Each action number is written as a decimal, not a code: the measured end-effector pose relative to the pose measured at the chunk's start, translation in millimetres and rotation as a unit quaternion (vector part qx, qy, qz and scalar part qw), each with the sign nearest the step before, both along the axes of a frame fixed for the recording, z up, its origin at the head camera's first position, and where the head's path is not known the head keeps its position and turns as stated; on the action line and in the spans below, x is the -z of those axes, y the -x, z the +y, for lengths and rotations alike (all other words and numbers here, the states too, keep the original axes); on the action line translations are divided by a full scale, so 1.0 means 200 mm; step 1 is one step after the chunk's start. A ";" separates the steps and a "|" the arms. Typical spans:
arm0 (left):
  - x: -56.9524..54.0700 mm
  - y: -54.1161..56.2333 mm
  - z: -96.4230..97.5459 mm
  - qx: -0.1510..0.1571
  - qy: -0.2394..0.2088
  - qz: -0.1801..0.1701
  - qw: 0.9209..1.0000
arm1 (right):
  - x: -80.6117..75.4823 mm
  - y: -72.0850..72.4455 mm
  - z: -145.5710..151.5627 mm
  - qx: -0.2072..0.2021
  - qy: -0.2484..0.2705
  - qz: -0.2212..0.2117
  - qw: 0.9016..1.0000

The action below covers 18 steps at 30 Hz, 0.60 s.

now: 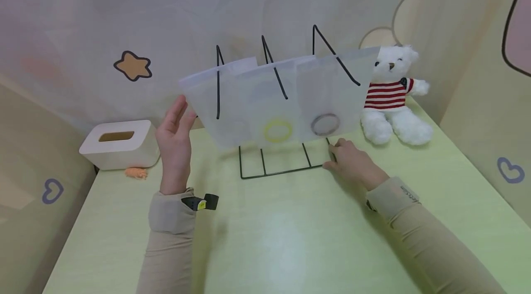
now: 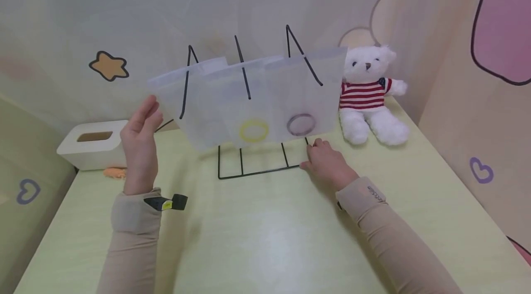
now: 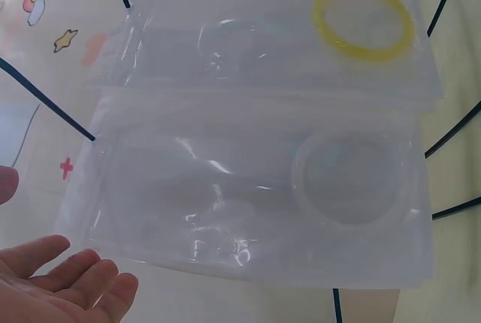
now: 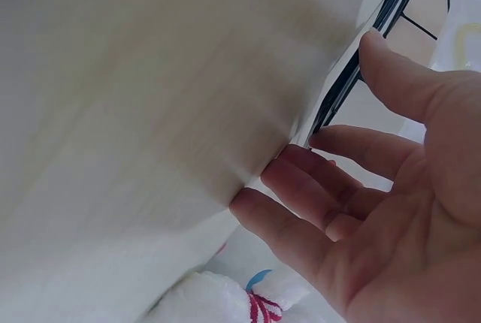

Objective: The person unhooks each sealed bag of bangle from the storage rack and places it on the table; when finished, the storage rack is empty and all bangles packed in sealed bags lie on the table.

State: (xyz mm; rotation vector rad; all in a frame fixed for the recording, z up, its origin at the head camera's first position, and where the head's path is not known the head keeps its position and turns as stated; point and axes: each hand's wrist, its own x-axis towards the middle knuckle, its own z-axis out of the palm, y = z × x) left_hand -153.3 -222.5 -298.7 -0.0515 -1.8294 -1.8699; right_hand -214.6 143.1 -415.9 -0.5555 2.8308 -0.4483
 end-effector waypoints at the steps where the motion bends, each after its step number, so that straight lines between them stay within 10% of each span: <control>1: 0.00 0.00 0.00 0.000 0.000 0.001 1.000 | 0.00 0.00 0.00 0.000 -0.001 0.000 1.000; 18: -0.03 0.00 0.02 -0.038 0.004 0.032 0.999 | 0.00 0.01 0.00 0.005 -0.007 -0.003 1.000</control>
